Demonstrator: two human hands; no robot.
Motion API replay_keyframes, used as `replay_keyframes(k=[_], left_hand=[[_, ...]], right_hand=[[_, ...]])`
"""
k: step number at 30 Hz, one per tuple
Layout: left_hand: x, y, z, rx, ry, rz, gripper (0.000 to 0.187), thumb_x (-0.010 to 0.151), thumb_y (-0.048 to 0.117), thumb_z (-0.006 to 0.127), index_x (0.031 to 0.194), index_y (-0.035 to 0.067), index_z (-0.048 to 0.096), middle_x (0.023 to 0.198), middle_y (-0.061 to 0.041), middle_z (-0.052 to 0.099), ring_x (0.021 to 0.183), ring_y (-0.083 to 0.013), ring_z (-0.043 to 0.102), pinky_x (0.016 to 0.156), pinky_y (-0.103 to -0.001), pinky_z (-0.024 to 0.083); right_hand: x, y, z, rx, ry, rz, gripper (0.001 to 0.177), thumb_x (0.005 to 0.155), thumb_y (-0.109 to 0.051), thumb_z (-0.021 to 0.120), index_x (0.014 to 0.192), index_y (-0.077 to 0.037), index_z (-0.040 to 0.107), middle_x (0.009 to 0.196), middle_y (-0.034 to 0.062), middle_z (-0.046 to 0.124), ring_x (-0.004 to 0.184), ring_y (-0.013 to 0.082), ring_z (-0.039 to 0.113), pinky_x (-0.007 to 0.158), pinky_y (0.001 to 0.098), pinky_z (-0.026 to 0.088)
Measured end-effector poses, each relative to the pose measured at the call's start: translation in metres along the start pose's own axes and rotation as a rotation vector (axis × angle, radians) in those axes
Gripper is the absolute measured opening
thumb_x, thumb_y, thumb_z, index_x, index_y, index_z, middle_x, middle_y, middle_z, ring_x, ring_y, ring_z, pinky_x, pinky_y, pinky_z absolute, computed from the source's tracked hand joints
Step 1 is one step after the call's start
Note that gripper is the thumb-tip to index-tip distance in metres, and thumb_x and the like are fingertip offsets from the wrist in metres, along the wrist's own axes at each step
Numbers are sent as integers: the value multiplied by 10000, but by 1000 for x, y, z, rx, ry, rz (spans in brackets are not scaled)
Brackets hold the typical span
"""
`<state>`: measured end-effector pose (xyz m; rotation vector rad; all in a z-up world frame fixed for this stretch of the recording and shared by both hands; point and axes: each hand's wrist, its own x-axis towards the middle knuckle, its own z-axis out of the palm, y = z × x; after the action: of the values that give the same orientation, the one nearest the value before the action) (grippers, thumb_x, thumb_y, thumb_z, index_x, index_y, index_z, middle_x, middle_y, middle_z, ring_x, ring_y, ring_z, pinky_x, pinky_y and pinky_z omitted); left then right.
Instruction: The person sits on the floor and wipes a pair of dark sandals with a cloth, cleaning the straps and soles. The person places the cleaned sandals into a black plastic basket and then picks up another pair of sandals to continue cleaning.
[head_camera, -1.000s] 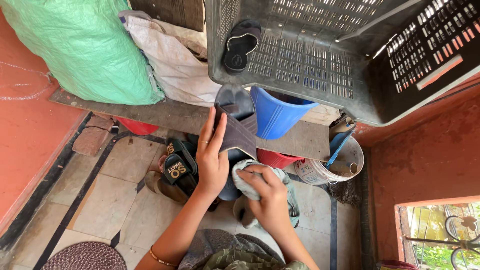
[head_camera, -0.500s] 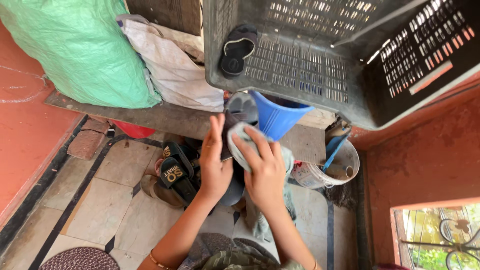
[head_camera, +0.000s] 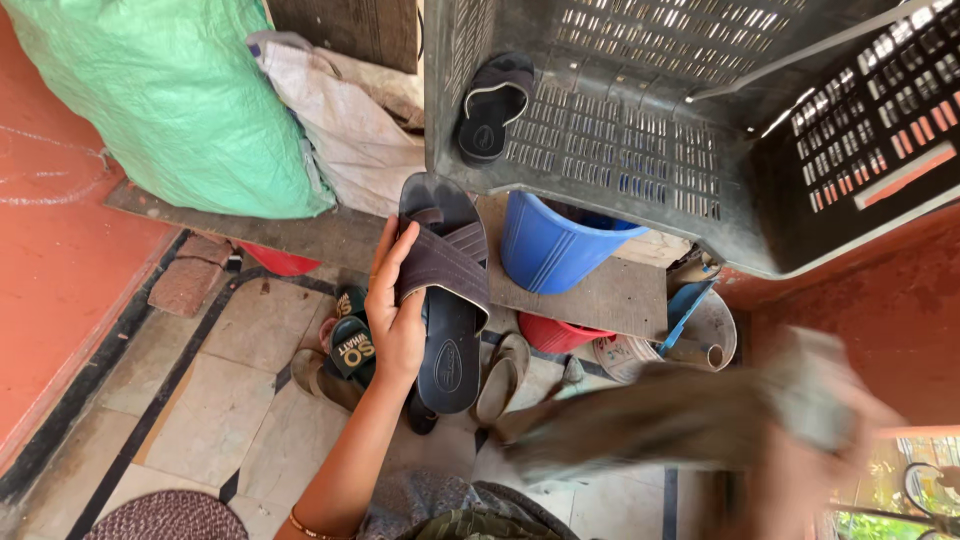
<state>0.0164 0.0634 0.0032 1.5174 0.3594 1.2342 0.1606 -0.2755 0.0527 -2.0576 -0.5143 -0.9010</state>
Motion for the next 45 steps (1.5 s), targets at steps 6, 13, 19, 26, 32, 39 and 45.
replay_keyframes(k=[6,13,19,26,32,39,45], left_hand=[[4,-11,5,27,8,-12,623,871,-132,498,1463,46,573,1674,-153,376,1536,-248,401,1251,-358,327],[7,-18,23,12,-13,8,627,873,-135,502,1466,55,575,1676,-151,354,1557,-271,380,1286,-379,304],[2,-19,45,68,-48,36,687,814,-142,470,1467,48,572,1682,-165,335,1574,-302,360,1312,-396,269],[-22,-14,68,100,-72,48,645,866,-140,491,1489,15,549,1725,-199,263,1616,-339,290,1321,-419,238],[-32,-12,75,-46,-12,-13,521,915,-128,486,1393,16,633,1736,-238,205,1551,-319,379,1257,-404,340],[-10,-18,63,-32,9,62,480,964,-129,482,1393,18,639,1728,-217,263,1549,-297,433,1262,-376,364],[18,-27,37,-8,129,90,491,961,-143,490,1403,15,634,1720,-205,291,1555,-295,414,1288,-382,344]], right_hand=[[4,-11,-4,-75,228,105,352,814,-36,764,1159,-65,699,1161,129,700,1092,262,693,969,360,546],[-5,-19,14,-19,225,92,378,758,-7,731,1131,-69,720,1157,118,722,1041,263,716,914,359,565],[-9,-34,32,220,27,-132,408,710,18,702,1107,-72,738,1153,108,740,998,263,735,866,358,581],[-47,-109,122,221,-530,-447,434,656,48,685,1061,-88,765,1152,68,769,887,238,747,766,349,579],[-49,-110,151,44,-471,-386,472,686,36,676,1137,-76,757,1118,103,756,793,280,726,698,375,558],[-45,-118,150,133,-652,-393,581,637,46,646,1193,-95,737,1193,116,746,832,293,736,707,372,573],[-68,-118,122,286,-878,-390,641,568,77,625,1160,-128,761,1192,75,755,933,283,755,771,353,596]])
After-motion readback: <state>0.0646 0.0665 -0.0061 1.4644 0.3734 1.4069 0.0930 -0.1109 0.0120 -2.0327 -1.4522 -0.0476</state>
